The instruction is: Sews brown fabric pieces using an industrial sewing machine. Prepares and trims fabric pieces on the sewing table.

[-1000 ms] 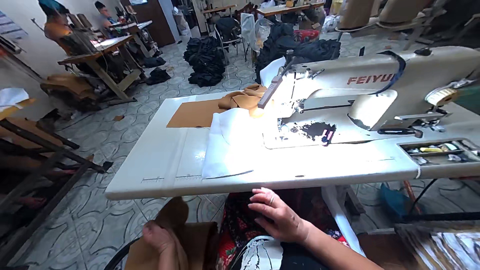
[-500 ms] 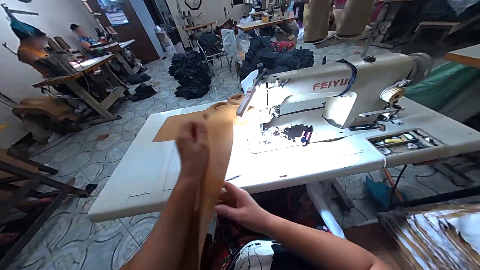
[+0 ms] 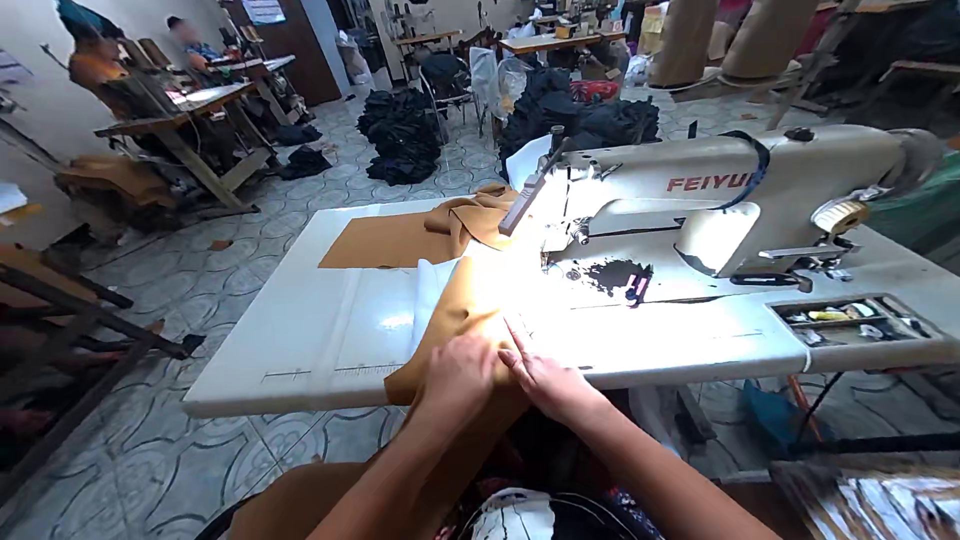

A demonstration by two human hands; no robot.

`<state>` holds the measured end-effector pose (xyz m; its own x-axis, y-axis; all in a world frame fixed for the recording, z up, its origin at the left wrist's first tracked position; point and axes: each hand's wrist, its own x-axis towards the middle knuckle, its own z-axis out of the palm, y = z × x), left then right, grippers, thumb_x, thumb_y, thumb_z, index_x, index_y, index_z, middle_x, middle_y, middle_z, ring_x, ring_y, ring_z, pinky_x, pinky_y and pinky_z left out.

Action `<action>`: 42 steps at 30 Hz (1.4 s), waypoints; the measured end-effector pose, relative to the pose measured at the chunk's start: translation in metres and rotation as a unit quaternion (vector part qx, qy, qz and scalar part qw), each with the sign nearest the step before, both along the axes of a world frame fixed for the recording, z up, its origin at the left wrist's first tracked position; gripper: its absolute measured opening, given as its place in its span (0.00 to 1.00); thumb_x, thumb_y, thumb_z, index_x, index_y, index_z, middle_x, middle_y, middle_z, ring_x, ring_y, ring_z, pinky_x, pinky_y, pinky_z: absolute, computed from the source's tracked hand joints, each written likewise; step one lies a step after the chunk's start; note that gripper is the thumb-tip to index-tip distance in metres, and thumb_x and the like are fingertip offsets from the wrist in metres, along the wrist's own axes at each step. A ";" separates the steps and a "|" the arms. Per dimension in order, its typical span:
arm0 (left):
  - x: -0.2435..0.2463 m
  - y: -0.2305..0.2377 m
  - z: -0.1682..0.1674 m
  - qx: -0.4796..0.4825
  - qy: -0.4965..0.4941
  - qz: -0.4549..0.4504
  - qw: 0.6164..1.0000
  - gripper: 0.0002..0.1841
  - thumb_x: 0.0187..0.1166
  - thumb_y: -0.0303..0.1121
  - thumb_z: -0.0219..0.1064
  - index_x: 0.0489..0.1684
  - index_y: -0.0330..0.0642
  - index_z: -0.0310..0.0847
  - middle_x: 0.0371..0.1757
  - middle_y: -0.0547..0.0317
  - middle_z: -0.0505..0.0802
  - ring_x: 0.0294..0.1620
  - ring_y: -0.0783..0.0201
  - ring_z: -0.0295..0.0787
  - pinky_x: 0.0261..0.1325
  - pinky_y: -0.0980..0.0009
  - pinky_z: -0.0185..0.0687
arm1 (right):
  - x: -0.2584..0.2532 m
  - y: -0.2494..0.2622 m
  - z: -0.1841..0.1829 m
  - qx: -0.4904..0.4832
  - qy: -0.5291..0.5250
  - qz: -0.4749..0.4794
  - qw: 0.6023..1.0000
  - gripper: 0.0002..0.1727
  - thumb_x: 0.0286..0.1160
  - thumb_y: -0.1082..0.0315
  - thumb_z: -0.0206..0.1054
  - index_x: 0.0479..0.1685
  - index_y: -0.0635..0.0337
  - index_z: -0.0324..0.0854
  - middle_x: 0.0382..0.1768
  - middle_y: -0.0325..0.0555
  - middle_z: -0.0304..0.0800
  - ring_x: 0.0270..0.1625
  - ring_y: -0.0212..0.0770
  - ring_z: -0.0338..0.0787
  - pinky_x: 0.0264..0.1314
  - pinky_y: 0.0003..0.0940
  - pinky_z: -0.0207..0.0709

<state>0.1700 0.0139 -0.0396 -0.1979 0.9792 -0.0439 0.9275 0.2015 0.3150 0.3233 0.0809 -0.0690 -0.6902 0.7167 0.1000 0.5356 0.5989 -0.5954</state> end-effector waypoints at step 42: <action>-0.043 0.041 0.008 0.061 0.092 -0.367 0.923 0.31 0.63 0.20 0.71 0.74 0.39 0.81 0.77 0.41 0.84 0.79 0.37 0.78 0.82 0.31 0.58 | 0.014 -0.049 -0.080 0.066 0.197 -0.044 0.977 0.16 0.85 0.62 0.62 0.59 0.58 0.89 0.56 0.49 0.94 0.64 0.39 0.91 0.70 0.39 0.82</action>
